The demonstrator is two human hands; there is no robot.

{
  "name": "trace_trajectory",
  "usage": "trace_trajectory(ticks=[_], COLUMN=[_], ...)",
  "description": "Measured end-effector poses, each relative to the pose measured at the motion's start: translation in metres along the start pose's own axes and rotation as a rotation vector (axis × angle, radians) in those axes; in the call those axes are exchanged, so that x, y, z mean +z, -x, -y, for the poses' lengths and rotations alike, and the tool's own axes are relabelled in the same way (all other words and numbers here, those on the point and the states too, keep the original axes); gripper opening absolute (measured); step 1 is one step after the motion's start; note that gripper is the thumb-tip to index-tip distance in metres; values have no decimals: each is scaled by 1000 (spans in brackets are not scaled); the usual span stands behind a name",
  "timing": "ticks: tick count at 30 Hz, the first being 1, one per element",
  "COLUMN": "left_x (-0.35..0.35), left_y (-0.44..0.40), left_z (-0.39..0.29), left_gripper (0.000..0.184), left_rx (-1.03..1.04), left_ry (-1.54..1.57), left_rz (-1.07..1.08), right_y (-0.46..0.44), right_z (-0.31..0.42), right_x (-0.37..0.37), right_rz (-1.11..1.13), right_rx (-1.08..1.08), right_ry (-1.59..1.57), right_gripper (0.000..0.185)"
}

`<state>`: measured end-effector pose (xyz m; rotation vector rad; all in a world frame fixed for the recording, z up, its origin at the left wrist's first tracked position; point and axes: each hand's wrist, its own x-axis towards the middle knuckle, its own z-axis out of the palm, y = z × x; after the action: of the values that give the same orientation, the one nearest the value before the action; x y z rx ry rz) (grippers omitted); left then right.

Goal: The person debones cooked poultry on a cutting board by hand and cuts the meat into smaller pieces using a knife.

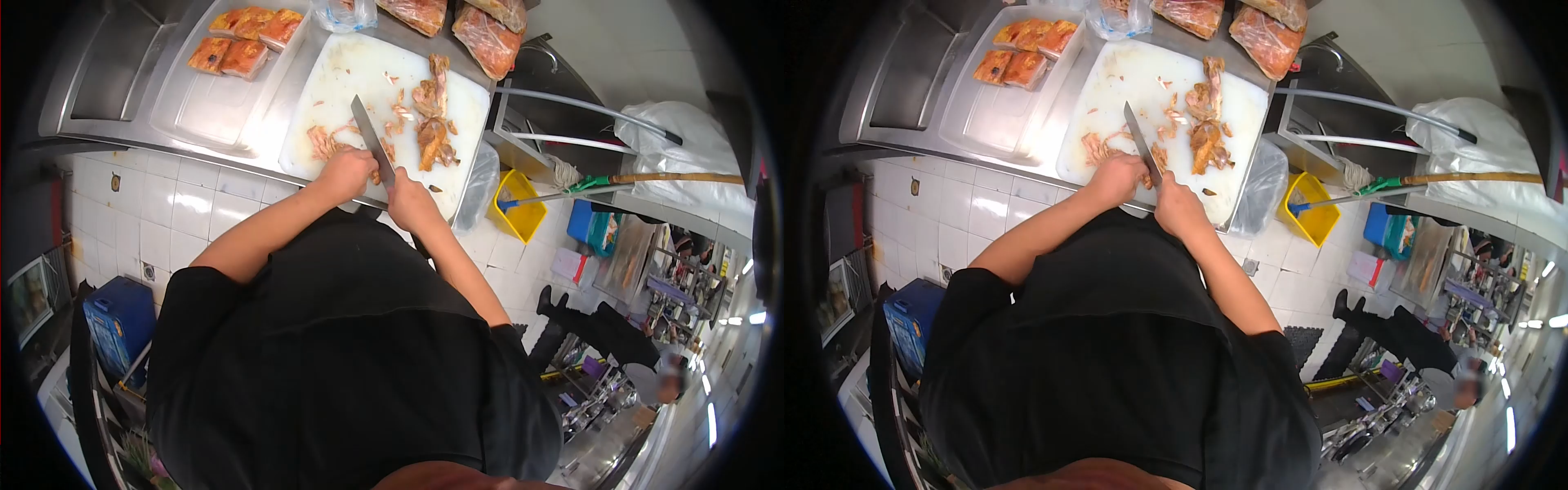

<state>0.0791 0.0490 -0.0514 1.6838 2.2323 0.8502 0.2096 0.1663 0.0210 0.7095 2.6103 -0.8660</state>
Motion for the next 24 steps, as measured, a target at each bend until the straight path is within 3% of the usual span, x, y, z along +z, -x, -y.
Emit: trace_trajectory(ticks=[2, 9, 17, 24], left_x=[-4, -6, 4, 6], left_y=[1, 3, 11, 12], left_z=[-6, -9, 4, 3], left_gripper=[19, 14, 13, 17], left_rx=[-35, -38, 105, 107], left_ry=[-35, 15, 100, 115], left_rz=[57, 69, -144, -198], right_y=[5, 17, 24, 37], right_z=[-2, -4, 4, 6], right_x=[-9, -36, -11, -17], right_rz=[14, -77, 10, 73], right_rx=[-5, 15, 22, 22], right_ry=[-15, -34, -47, -8], right_gripper=[25, 26, 23, 19])
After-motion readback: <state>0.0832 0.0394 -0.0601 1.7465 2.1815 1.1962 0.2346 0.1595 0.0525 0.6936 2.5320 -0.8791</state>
